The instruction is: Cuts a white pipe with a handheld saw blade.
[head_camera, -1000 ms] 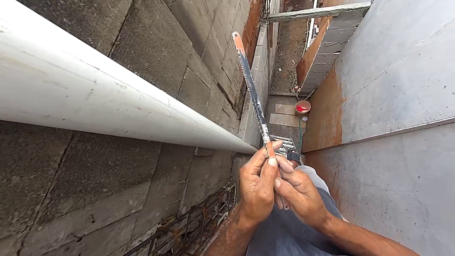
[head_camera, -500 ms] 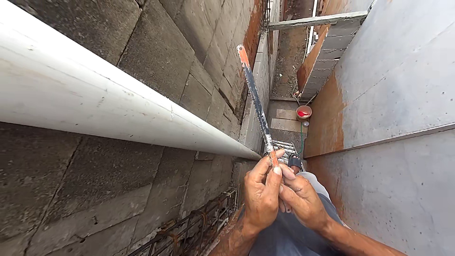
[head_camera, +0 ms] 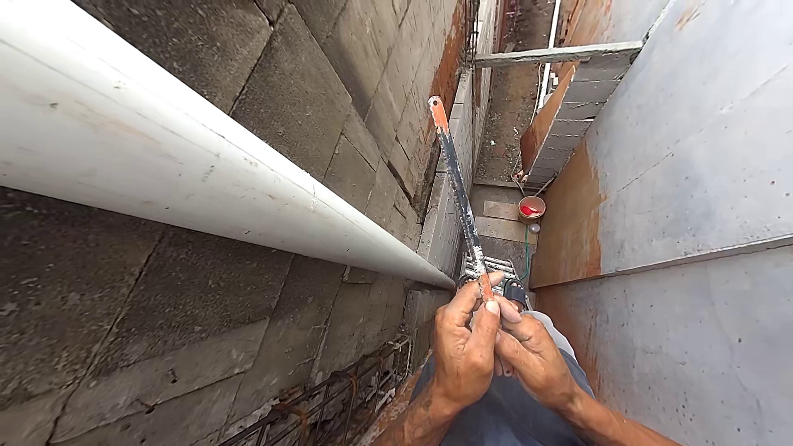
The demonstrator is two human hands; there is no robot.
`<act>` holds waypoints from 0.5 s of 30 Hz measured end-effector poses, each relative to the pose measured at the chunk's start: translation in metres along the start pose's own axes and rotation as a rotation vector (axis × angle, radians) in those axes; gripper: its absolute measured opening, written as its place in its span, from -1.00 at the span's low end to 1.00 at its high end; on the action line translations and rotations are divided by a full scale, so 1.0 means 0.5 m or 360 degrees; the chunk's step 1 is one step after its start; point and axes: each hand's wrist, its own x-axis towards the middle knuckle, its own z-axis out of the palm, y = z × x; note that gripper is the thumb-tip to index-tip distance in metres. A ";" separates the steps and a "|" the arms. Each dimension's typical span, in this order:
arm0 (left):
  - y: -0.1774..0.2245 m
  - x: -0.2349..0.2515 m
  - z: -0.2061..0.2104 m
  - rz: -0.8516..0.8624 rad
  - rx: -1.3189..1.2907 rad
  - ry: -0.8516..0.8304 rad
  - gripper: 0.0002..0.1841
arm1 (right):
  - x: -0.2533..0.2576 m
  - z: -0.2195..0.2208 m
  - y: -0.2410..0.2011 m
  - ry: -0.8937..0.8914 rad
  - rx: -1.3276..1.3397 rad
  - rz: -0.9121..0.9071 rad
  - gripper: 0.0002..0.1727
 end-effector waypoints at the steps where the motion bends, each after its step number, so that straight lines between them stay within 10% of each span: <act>1: -0.001 0.000 0.000 0.0009 0.0000 -0.0003 -0.64 | 0.000 0.000 0.001 0.0001 -0.0003 -0.0011 -0.70; 15: -0.006 -0.003 -0.003 0.0000 0.0048 -0.0030 -0.63 | -0.003 -0.002 0.007 0.0022 -0.0035 0.0004 -0.73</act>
